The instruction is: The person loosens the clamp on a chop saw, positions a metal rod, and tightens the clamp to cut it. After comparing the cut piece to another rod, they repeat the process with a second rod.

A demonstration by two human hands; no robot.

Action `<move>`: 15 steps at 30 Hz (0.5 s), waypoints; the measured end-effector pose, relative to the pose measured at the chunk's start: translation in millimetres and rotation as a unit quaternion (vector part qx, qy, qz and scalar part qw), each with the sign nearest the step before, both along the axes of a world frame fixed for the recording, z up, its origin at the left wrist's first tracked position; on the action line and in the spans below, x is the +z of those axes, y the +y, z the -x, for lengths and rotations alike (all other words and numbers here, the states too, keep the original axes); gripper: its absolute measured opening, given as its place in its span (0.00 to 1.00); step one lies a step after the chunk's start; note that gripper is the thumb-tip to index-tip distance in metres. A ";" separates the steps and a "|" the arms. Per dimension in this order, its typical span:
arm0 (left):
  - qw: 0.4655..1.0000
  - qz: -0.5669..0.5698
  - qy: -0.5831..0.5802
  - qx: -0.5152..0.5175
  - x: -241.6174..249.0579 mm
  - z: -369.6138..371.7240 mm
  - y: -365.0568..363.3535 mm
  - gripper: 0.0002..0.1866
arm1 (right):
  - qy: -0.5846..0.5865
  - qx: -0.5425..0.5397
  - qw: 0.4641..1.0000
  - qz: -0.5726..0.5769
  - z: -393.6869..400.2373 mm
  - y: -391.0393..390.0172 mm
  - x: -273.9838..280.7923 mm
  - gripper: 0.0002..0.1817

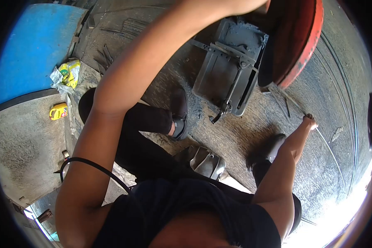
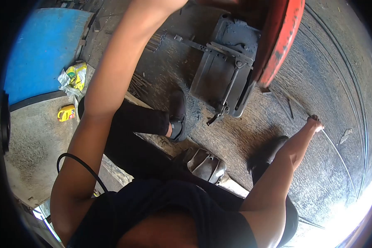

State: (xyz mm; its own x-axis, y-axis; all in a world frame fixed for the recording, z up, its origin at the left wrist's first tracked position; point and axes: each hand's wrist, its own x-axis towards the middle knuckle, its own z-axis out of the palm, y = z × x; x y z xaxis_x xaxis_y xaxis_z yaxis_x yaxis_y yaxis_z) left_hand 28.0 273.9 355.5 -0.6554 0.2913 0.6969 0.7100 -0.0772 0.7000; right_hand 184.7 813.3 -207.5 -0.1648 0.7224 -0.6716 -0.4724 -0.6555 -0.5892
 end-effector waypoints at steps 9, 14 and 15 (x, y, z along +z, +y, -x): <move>0.998 0.017 -0.029 -0.058 -12.0 17.4 10.1 0.17 | -0.172 -0.127 0.977 -0.006 41.3 -110.1 59.0 0.15; 0.999 0.024 -0.024 -0.042 -7.3 13.5 1.7 0.22 | -0.188 -0.064 0.980 0.008 49.5 -165.4 78.4 0.16; 0.999 0.018 -0.022 -0.034 -7.9 12.7 -4.3 0.23 | -0.187 -0.059 0.981 0.009 49.3 -161.5 81.6 0.17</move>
